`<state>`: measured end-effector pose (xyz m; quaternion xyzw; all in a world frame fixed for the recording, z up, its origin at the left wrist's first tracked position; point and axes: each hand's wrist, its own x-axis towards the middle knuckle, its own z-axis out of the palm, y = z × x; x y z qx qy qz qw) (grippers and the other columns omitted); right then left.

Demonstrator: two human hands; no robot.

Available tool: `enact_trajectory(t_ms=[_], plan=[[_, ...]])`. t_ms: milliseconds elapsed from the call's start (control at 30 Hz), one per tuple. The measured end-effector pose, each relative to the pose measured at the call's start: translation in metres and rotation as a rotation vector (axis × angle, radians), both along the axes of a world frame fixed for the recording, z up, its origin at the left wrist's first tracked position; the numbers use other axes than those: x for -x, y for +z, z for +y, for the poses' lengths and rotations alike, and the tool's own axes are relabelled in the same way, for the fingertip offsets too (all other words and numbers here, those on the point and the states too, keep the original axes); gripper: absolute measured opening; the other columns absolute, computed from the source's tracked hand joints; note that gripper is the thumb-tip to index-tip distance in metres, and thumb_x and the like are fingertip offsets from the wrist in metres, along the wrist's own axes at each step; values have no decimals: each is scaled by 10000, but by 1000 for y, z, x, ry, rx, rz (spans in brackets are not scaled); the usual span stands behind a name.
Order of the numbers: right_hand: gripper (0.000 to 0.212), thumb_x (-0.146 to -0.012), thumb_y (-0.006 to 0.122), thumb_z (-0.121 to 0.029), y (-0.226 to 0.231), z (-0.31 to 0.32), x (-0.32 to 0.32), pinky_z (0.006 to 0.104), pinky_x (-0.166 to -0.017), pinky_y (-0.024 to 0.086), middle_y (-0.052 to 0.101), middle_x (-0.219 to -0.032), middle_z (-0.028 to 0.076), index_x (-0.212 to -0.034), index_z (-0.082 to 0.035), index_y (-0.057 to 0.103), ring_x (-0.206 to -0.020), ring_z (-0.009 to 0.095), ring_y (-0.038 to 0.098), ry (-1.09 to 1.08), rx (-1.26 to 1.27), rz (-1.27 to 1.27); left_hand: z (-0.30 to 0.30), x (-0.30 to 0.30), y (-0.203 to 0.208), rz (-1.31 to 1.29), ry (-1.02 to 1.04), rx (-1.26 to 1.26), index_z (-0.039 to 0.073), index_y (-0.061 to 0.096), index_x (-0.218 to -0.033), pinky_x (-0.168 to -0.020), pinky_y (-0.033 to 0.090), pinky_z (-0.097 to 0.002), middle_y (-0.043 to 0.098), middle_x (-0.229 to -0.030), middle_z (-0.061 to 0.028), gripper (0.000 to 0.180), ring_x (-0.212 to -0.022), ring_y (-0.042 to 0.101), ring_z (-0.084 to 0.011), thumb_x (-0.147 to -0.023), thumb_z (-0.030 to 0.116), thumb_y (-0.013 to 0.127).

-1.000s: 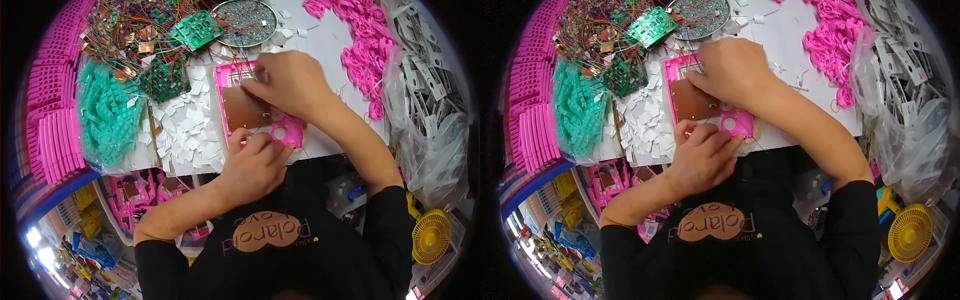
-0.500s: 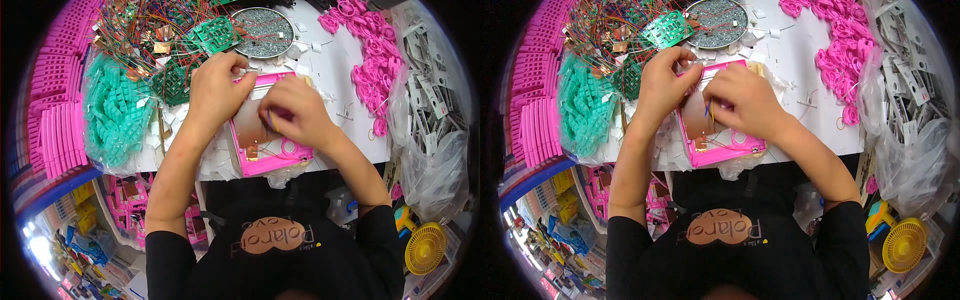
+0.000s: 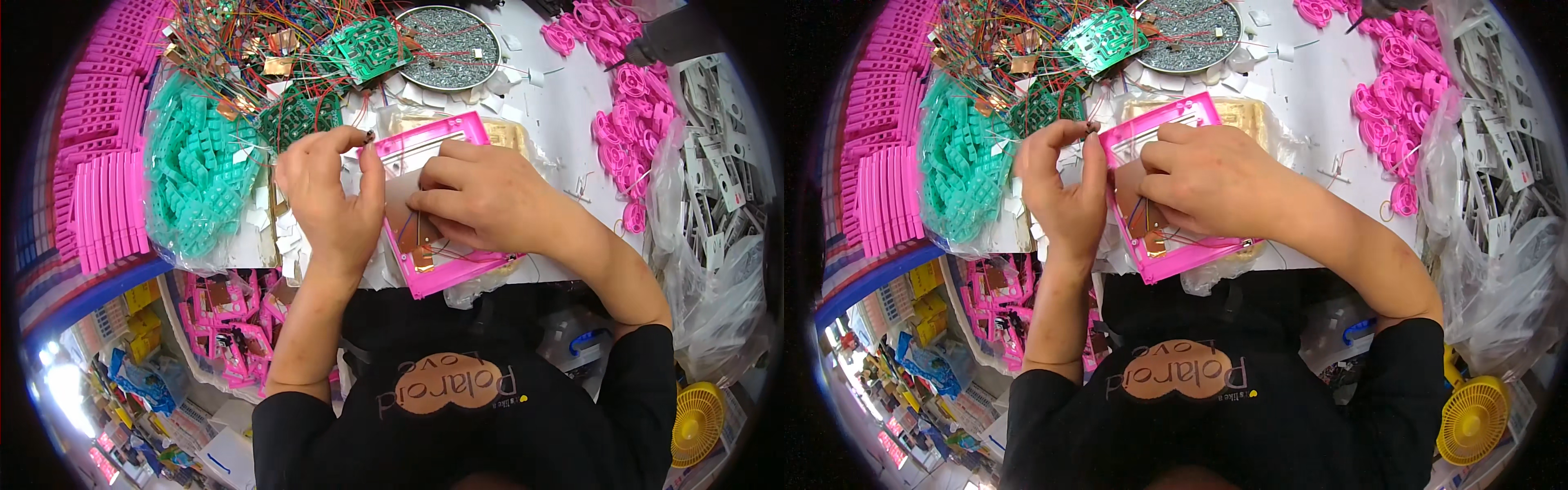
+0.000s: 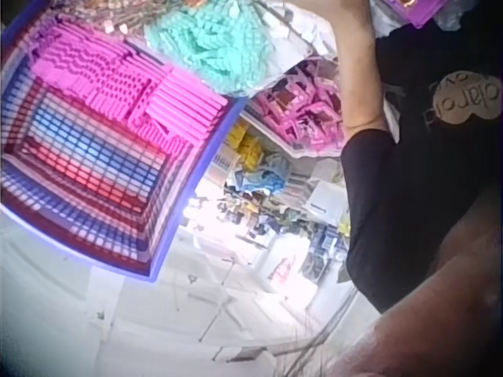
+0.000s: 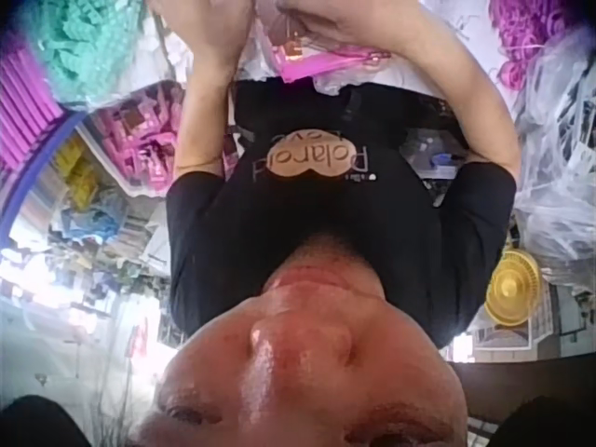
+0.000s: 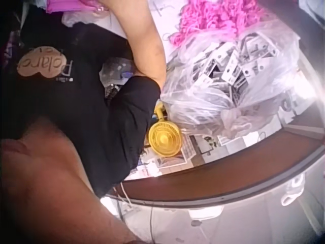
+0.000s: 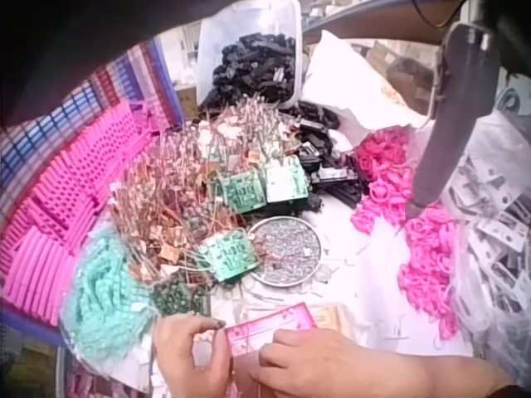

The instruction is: Assembling a toy calculator by inserting a circuit board, connecting wires, and using an electric screwdriver to fasten components.

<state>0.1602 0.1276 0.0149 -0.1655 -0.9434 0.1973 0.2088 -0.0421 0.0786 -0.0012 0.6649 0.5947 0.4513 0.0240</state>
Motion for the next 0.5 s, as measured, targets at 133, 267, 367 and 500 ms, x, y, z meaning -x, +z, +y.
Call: enact_trajectory(t_ms=[133, 267, 367, 500], plan=[[289, -709, 781, -130, -2, -7, -8, 354, -651, 537, 619, -889, 16, -983, -76, 707, -819, 232, 608, -143, -102, -70, 16, -15, -22, -187, -218, -79, 22, 698, -1039, -766, 518, -372, 628, -903, -139, 288, -856, 640, -293, -815, -107, 568], [130, -756, 693, -167, -1, -16, -11, 342, -614, 539, 589, -883, 49, -823, -64, 651, -864, 225, 598, -251, -128, -70, 40, -15, -15, -170, -337, 117, 30, 676, -901, -696, 497, -386, 605, -838, -118, 96, -776, 613, -279, -805, 33, 672], [219, -794, 642, -178, -3, -28, -5, 340, -660, 537, 591, -919, 72, -948, -27, 678, -924, 240, 589, -282, -158, -101, 48, -24, 1, -43, -311, 281, 32, 662, -855, -644, 472, -360, 586, -750, -84, 151, -691, 586, -227, -800, 136, 756], [285, -804, 633, -189, -11, -41, -4, 358, -750, 514, 613, -981, 68, -1029, -27, 698, -1035, 249, 569, -259, -230, -83, 56, -29, 3, 113, -247, 327, 42, 672, -834, -576, 456, -357, 595, -685, -66, 227, -625, 583, -218, -788, 214, 812]])
